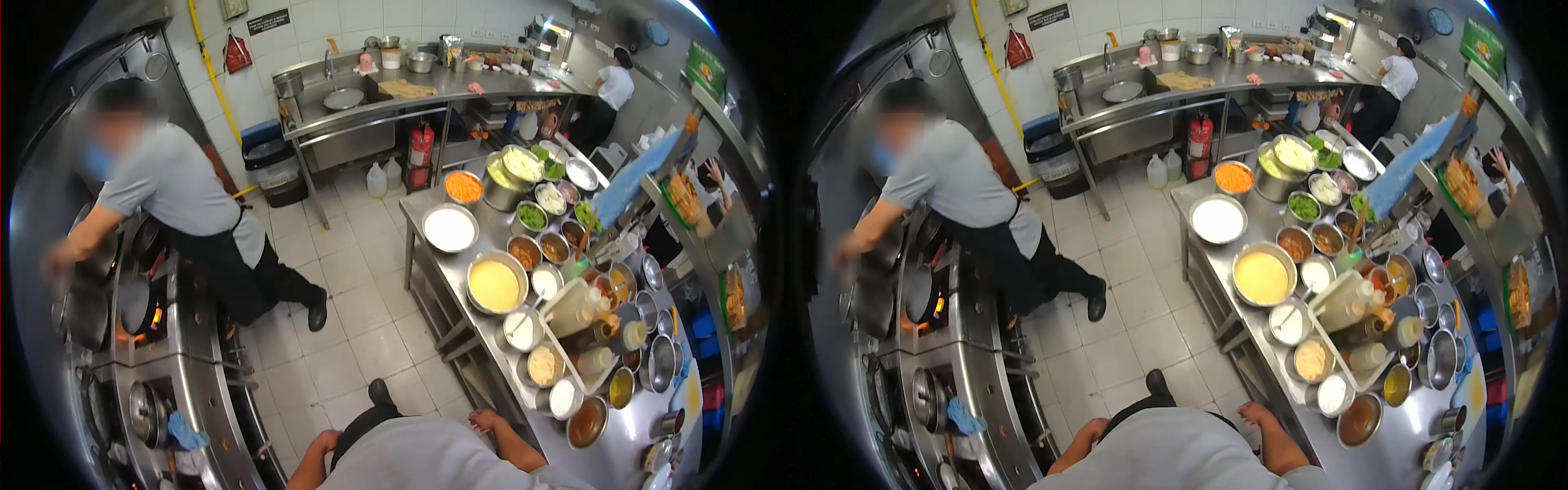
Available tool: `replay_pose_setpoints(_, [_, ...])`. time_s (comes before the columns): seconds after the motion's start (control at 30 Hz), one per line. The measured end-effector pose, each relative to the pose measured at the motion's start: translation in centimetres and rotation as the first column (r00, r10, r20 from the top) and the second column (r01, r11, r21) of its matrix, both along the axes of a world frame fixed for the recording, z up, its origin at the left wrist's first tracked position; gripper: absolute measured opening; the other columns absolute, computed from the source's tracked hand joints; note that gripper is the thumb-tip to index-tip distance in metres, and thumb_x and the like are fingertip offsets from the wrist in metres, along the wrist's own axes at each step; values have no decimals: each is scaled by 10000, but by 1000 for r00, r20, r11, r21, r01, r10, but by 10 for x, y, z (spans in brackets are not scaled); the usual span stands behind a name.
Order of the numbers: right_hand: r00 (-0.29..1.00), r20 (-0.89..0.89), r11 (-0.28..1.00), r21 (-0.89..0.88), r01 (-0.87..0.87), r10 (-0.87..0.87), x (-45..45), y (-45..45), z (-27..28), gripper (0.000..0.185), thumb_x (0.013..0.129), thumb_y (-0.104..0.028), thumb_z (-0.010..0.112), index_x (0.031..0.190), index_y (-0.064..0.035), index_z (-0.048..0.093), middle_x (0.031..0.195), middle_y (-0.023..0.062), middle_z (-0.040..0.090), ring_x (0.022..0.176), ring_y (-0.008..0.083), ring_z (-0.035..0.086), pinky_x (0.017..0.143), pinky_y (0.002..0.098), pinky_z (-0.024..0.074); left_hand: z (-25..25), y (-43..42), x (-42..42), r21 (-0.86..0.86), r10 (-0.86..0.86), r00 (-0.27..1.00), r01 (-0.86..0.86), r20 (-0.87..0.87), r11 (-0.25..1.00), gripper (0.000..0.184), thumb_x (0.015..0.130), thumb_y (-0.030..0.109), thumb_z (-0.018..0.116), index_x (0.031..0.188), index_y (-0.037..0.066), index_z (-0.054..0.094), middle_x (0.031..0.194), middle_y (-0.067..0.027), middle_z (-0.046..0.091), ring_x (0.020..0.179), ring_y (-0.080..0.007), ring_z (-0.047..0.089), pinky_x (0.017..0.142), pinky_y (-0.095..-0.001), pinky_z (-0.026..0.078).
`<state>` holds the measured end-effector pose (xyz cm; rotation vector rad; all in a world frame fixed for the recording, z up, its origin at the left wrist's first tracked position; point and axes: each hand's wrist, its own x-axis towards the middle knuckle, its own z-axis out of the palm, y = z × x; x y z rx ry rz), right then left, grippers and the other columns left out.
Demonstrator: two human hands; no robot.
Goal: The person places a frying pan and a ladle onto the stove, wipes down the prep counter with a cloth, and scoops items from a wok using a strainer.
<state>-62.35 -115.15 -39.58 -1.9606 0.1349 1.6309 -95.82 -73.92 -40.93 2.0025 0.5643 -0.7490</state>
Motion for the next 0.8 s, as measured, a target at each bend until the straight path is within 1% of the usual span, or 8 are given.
replay_pose_setpoints(0.07, [991,64,993,-3,-116,116,24,52,0,238,816,-324,494,948,-127,520,813,9,566,587,130,544,524,275,453,14,36,20,-50,195,979,-197,-53,979,347,871,272,377,814,-17,559,608,-116,537,446,-204,518,394,-336,417])
replay_pose_setpoints(0.13, [991,120,994,85,-67,56,50,104,3,247,811,-317,506,964,-124,521,820,7,567,589,128,545,525,268,448,33,71,41,-123,511,785,-579,-350,806,363,879,302,373,718,14,525,573,-75,495,414,-184,476,381,-325,402])
replay_pose_setpoints(0.23, [966,236,957,287,32,-104,74,202,70,358,794,-283,549,1091,-88,504,849,21,575,659,110,554,564,248,445,52,123,72,-132,550,767,-615,-332,777,353,878,307,367,651,59,475,552,-52,463,394,-164,433,375,-310,388])
replay_pose_setpoints(0.27, [939,342,917,386,-105,-37,79,235,119,380,809,-258,538,1133,-68,482,852,15,578,725,104,553,619,245,448,56,142,91,-129,565,748,-635,-348,761,347,875,303,365,653,60,475,554,-51,463,395,-161,428,379,-304,390])
replay_pose_setpoints(0.33, [852,519,788,497,-363,66,89,280,163,357,837,-213,511,1152,-52,465,895,27,574,793,99,545,693,242,438,54,171,133,-180,466,869,-491,-167,852,285,856,268,391,668,67,465,549,-33,441,415,-148,421,381,-273,363])
replay_pose_setpoints(0.43, [893,446,655,656,-376,66,109,331,241,342,858,-164,482,1173,-39,444,985,54,557,856,103,529,761,241,419,82,192,218,-362,423,899,-434,-115,825,259,847,257,410,663,78,443,546,-13,408,422,-133,398,382,-257,330])
replay_pose_setpoints(0.53, [998,67,656,753,-51,0,146,364,313,343,858,-146,469,1185,-50,432,1056,87,539,895,116,515,791,247,408,119,203,309,-396,389,917,-391,-87,831,275,854,278,409,658,86,427,553,-3,404,428,-123,392,387,-254,332])
replay_pose_setpoints(0.8, [998,22,580,815,21,-67,263,440,330,355,852,-129,494,1194,-64,425,1062,55,533,887,108,505,786,245,404,143,274,489,-386,153,988,-136,14,912,327,868,353,391,674,91,422,585,0,430,473,-113,469,424,-254,386])
